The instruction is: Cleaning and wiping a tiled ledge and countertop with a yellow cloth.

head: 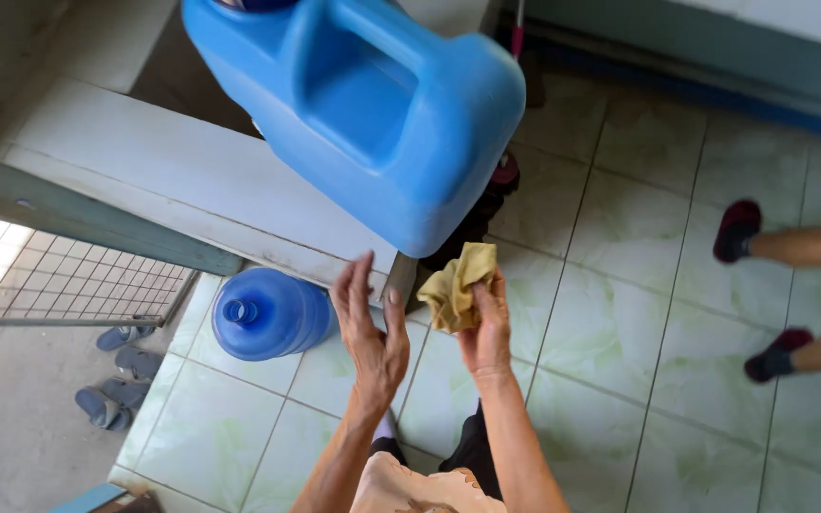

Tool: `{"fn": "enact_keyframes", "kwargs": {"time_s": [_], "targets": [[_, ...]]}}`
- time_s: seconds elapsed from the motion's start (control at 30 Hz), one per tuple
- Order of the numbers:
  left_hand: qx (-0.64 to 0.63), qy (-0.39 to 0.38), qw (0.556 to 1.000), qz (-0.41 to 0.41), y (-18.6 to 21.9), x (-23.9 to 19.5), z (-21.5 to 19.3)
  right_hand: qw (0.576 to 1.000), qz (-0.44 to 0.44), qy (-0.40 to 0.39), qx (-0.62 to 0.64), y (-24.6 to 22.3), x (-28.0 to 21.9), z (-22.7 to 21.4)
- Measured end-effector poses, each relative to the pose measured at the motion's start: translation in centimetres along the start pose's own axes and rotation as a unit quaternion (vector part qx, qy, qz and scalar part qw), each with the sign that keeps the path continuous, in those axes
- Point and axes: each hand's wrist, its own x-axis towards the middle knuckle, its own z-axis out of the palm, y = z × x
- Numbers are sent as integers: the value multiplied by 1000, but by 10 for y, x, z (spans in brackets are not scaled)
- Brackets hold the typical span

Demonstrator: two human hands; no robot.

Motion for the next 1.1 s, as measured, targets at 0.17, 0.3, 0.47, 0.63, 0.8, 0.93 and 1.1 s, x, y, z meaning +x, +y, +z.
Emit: {"fn": "enact_keyframes", "kwargs": {"time_s": [0.17, 0.3, 0.47, 0.63, 0.8, 0.93, 1.1], "targets": [[-33, 107, 993, 38, 66, 57, 8, 995, -32, -65, -66, -68, 54, -13], [0, 133, 989, 70, 110, 84, 16, 988, -55, -96, -111, -115, 95, 14], [70, 82, 992, 61, 137, 116, 31, 977, -87, -108, -163, -143, 159, 48], [155, 91, 981, 67, 121, 115, 40, 965, -81, -147, -202, -122, 206, 86], [163, 105, 979, 59, 130, 118, 42, 957, -19, -194, -216, -104, 227, 84], [81, 98, 991, 42, 144, 127, 46, 915, 120, -312, -227, -94, 246, 94], [102, 93, 990, 30, 151, 143, 58, 870, 233, -373, -222, -89, 242, 100]]}}
